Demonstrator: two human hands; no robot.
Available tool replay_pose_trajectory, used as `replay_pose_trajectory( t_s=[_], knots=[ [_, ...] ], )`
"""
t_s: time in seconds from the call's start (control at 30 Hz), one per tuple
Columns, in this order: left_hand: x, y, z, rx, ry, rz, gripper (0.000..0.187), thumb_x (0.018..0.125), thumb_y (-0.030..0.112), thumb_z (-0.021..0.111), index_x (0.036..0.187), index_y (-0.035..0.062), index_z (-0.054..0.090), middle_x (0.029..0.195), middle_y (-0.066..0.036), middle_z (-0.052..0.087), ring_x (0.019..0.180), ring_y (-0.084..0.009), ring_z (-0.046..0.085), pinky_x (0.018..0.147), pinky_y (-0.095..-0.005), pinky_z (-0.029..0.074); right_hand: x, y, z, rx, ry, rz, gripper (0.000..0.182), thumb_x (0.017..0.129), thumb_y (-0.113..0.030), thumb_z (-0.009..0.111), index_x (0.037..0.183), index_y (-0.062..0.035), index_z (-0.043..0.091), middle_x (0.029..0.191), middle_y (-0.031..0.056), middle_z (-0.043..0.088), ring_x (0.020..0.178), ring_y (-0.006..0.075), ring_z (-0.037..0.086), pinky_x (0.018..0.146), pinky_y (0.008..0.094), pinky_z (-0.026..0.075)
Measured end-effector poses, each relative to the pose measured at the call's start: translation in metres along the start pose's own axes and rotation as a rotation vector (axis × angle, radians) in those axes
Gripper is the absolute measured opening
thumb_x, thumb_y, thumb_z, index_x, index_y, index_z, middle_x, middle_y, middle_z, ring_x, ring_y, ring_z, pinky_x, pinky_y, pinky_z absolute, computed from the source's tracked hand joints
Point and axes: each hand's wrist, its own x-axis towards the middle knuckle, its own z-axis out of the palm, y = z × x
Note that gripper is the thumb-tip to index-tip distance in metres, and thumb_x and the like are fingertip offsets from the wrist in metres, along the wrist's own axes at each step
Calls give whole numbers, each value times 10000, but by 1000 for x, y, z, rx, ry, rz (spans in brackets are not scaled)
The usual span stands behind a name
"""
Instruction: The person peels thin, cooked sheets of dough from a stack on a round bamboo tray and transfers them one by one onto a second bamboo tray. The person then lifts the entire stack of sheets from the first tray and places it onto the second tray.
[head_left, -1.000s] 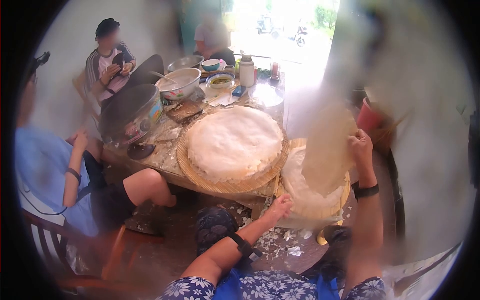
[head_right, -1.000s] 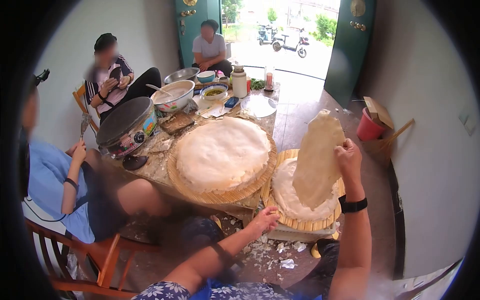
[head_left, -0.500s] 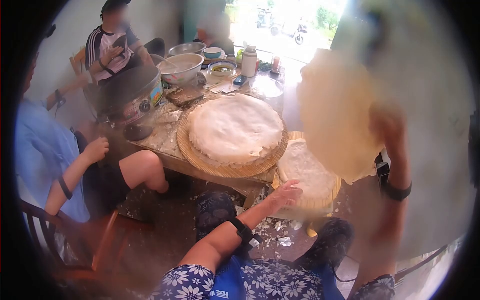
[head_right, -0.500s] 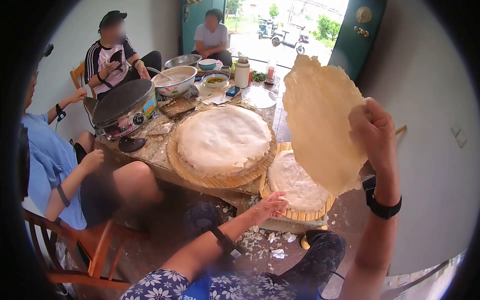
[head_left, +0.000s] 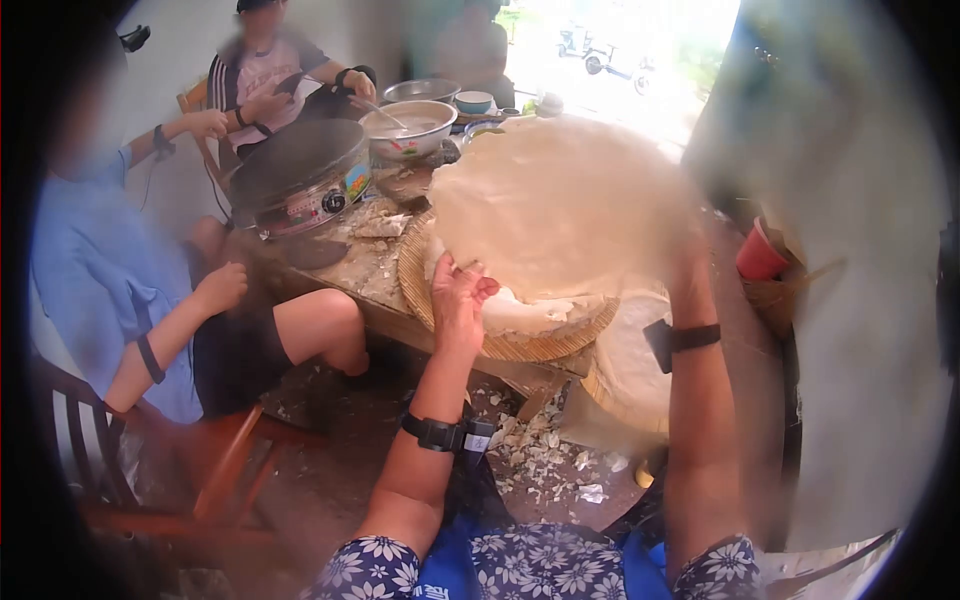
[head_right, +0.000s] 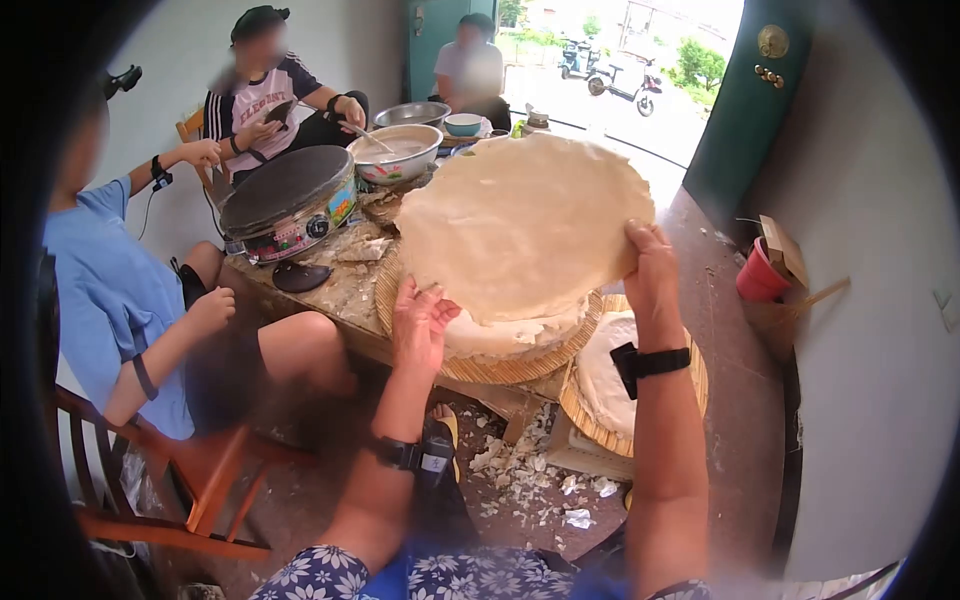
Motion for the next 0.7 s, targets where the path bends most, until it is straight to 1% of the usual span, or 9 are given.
replay_pose_trajectory(
  t_s=[0.07, 0.1, 0.23, 0.33, 0.5, 0.57, 0.63, 0.67, 0.7],
  knots=[
    [21, 5, -19, 200, 98, 69, 326, 822, 31, 572, 1127, 32, 457, 807, -40, 553, 592, -114, 551, 552, -247, 486, -9, 33, 5, 53, -54, 72, 173, 869, -54, 514, 1027, 15, 532, 975, 95, 606, 859, 193, 613, 766, 310, 520],
    [25, 6, -19, 237, 203, 76, 423, 797, 9, 560, 1199, -5, 430, 818, -53, 562, 565, -109, 530, 518, -236, 463, -12, 52, 0, -88, -64, 49, 178, 872, -46, 497, 1038, 16, 516, 978, 106, 604, 844, 204, 620, 749, 323, 533],
    [36, -1, -41, 425, 245, -3, 534, 764, 0, 555, 1266, -25, 377, 844, -69, 578, 552, -112, 530, 473, -223, 428, -19, 101, -11, -126, -41, 215, 185, 872, -37, 469, 1046, 14, 508, 964, 112, 602, 811, 190, 623, 704, 309, 541],
    [36, -7, -48, 502, 247, -80, 565, 743, -1, 549, 1277, -24, 365, 860, -79, 587, 550, -114, 528, 445, -222, 409, -22, 120, -23, -110, -34, 207, 193, 862, -35, 465, 1045, -1, 512, 943, 96, 604, 782, 181, 622, 672, 302, 540],
    [38, -9, -50, 612, 278, -99, 609, 717, 3, 558, 1287, -27, 350, 865, -82, 587, 575, -109, 521, 437, -221, 403, -27, 117, -30, -387, -28, 231, 127, 844, -90, 519, 946, -29, 564, 759, 48, 601, 585, 132, 584, 486, 258, 500],
    [36, -8, -51, 641, 288, -87, 629, 708, 2, 561, 1296, -28, 341, 873, -83, 583, 585, -112, 517, 438, -223, 407, -35, 94, -18, -395, 60, 413, 107, 831, -132, 564, 883, -41, 586, 633, 12, 553, 452, 89, 495, 372, 225, 424],
    [39, -13, -60, 655, 293, -58, 650, 698, 2, 560, 1306, -30, 333, 892, -87, 579, 582, -123, 512, 442, -227, 415, -37, 99, -28, -400, 36, 422, 138, 824, -125, 575, 926, -31, 583, 670, 8, 554, 472, 81, 489, 379, 210, 414],
    [40, -14, -62, 663, 294, -69, 652, 696, 4, 561, 1306, -29, 334, 895, -87, 578, 577, -122, 509, 440, -227, 415, -39, 91, -27, -314, 87, 541, 171, 822, -121, 575, 961, -23, 584, 696, 14, 566, 490, 83, 508, 386, 205, 422],
    [40, -13, -62, 671, 296, -76, 653, 695, 6, 561, 1307, -28, 335, 898, -87, 577, 572, -121, 507, 438, -227, 415, -45, 87, -29, -241, 148, 516, 253, 822, -112, 568, 1053, -7, 568, 760, 28, 585, 540, 97, 553, 407, 203, 442]
  ],
)
